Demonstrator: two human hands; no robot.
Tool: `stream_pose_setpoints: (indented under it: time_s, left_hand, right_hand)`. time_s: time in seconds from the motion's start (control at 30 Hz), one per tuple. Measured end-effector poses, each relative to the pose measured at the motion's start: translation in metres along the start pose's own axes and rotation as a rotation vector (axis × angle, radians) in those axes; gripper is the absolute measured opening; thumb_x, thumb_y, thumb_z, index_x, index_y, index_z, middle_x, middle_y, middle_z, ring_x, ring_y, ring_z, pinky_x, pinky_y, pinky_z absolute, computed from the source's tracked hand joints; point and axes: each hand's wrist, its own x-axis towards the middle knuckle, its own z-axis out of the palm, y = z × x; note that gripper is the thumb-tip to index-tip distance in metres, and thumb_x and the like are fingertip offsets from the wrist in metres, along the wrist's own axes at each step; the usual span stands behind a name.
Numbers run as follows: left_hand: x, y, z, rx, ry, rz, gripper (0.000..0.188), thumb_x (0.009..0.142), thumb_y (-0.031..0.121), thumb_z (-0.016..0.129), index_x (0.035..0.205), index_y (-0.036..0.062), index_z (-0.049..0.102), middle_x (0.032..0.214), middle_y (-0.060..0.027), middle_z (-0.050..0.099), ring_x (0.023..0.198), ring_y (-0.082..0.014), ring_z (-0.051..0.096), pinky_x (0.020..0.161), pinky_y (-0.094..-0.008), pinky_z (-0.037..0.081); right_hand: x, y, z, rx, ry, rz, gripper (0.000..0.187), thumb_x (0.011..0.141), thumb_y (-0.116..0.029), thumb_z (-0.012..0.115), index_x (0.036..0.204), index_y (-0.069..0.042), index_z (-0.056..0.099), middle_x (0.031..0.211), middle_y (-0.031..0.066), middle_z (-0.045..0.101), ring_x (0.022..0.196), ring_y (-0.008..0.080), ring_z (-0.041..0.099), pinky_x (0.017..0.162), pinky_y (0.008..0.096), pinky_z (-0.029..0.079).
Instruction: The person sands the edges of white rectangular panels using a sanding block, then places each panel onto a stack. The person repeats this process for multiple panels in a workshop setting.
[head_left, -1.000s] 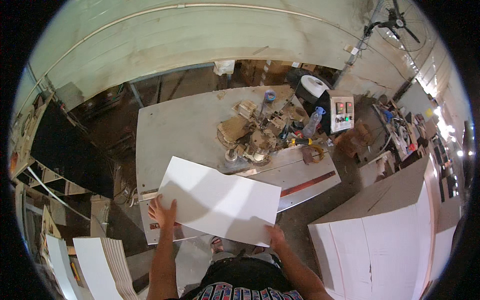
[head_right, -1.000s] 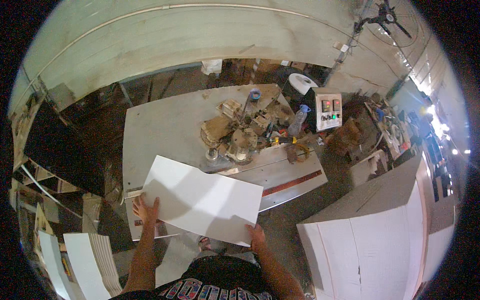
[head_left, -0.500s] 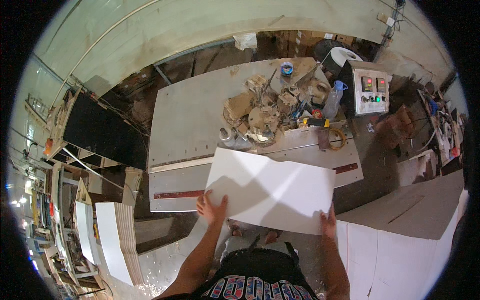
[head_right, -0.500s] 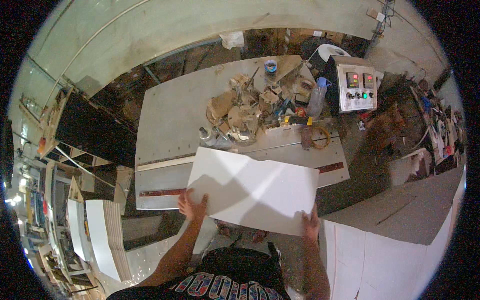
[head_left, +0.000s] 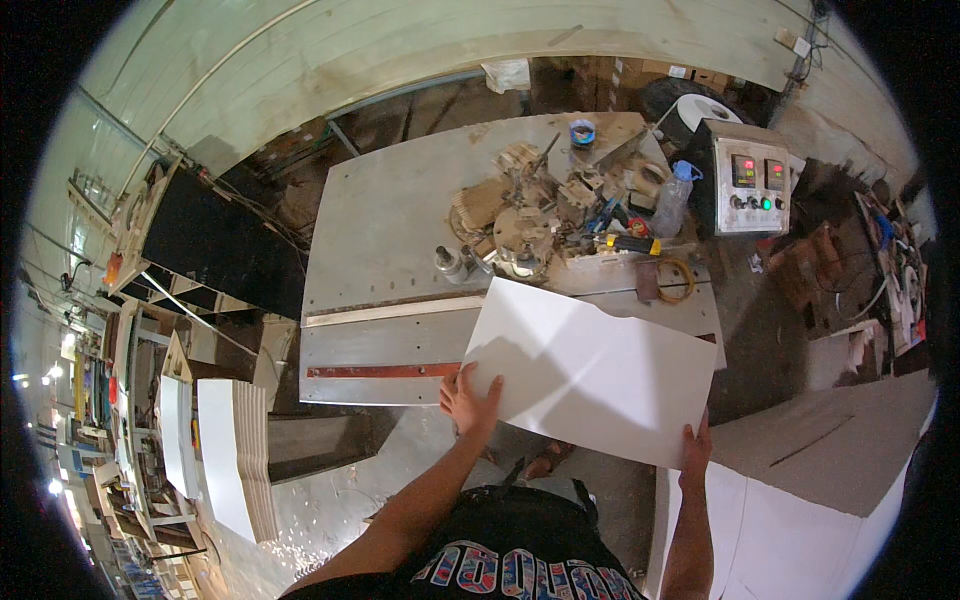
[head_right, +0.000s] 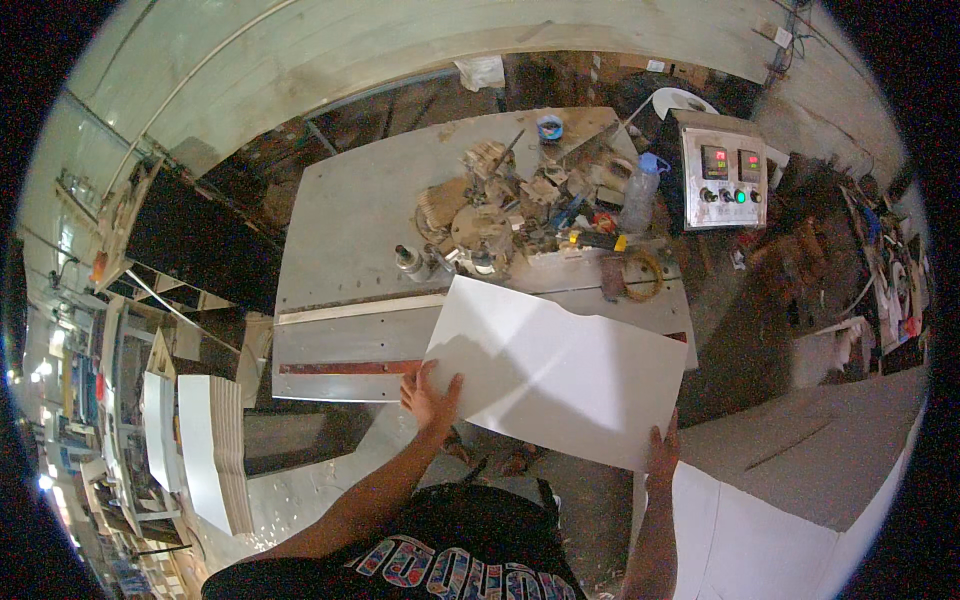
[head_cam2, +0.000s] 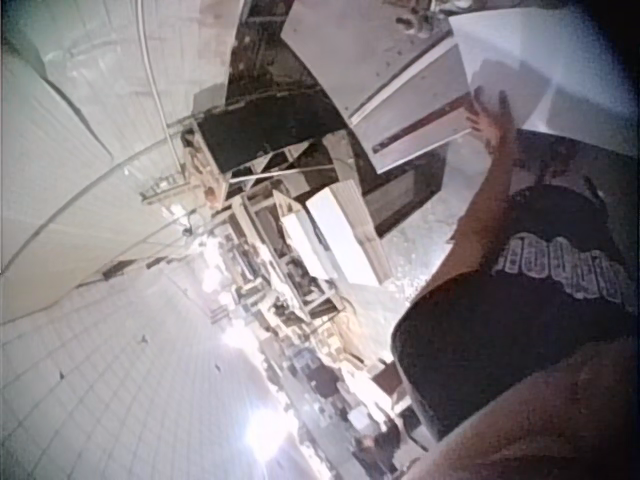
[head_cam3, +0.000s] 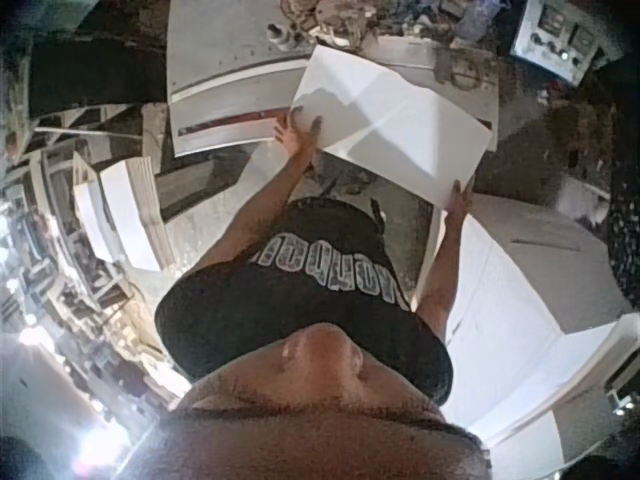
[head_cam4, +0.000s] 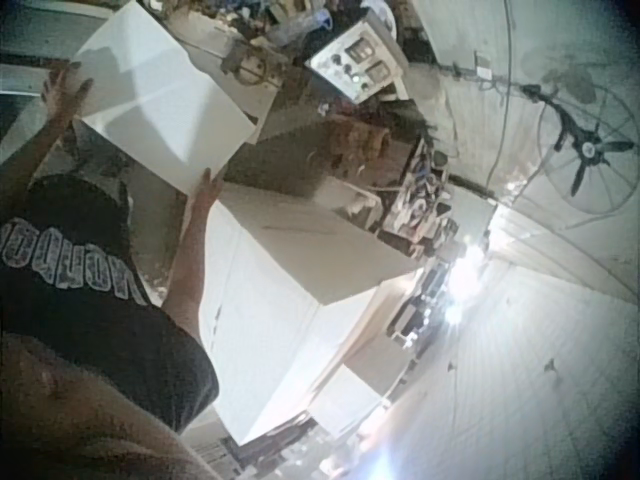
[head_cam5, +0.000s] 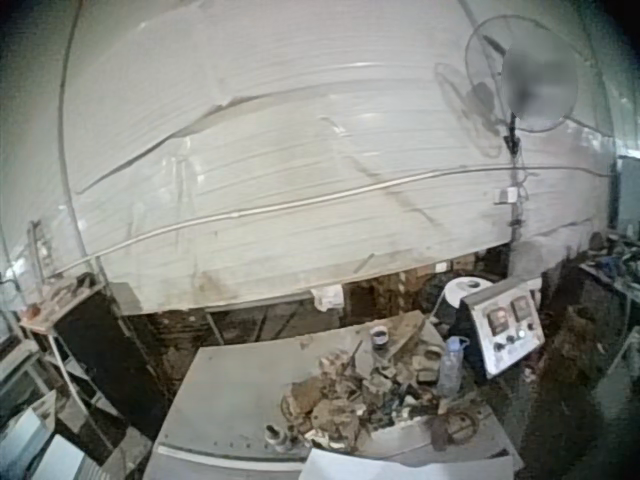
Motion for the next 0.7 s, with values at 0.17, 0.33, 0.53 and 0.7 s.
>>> stream_pose_setpoints:
  time_s: [0.17, 0.33, 0.53, 0.7]
  left_hand:
    - [-0.001, -0.009, -0.001, -0.012, 0.029, -0.034, 0.072, 0.086, 0.051, 0.096, 0.149, 0.0291, 0.069, 0.159, -0.0127, 0.053, 0.153, -0.0436, 0.042, 0.127, -0.0664, 0.028]
    - [0.005, -0.018, -0.006, 0.023, 0.064, -0.107, 0.069, 0.084, 0.05, 0.098, 0.145, 0.0287, 0.071, 0.158, -0.0092, 0.055, 0.153, -0.0413, 0.043, 0.126, -0.0663, 0.028]
    - [0.023, -0.032, -0.007, 0.037, 0.223, -0.186, 0.064, 0.082, 0.054, 0.099, 0.135, 0.0272, 0.075, 0.153, -0.0068, 0.059, 0.151, -0.039, 0.046, 0.125, -0.0662, 0.029]
    - [0.051, -0.049, -0.001, 0.175, 0.427, -0.153, 0.055, 0.082, 0.056, 0.1, 0.121, 0.0266, 0.077, 0.14, -0.0055, 0.068, 0.142, -0.0372, 0.056, 0.122, -0.0632, 0.033]
  right_hand:
    - [0.007, -0.008, 0.011, 0.151, -0.006, 0.017, 0.074, 0.117, -0.012, 0.066, 0.184, -0.011, 0.036, 0.182, 0.0115, 0.049, 0.162, 0.0242, 0.048, 0.135, 0.0394, 0.034]
    - [0.02, -0.018, 0.026, 0.132, -0.041, 0.012, 0.077, 0.115, -0.016, 0.072, 0.184, -0.013, 0.037, 0.183, 0.0106, 0.048, 0.165, 0.0254, 0.046, 0.136, 0.0404, 0.033]
    - [0.043, -0.007, 0.052, 0.061, -0.092, 0.018, 0.08, 0.115, -0.023, 0.075, 0.184, -0.014, 0.037, 0.186, 0.0098, 0.043, 0.166, 0.0273, 0.046, 0.136, 0.0416, 0.033]
    - [0.048, 0.002, 0.082, -0.071, -0.094, -0.029, 0.078, 0.116, -0.015, 0.069, 0.185, -0.009, 0.032, 0.182, 0.0187, 0.045, 0.16, 0.0314, 0.048, 0.13, 0.0436, 0.042]
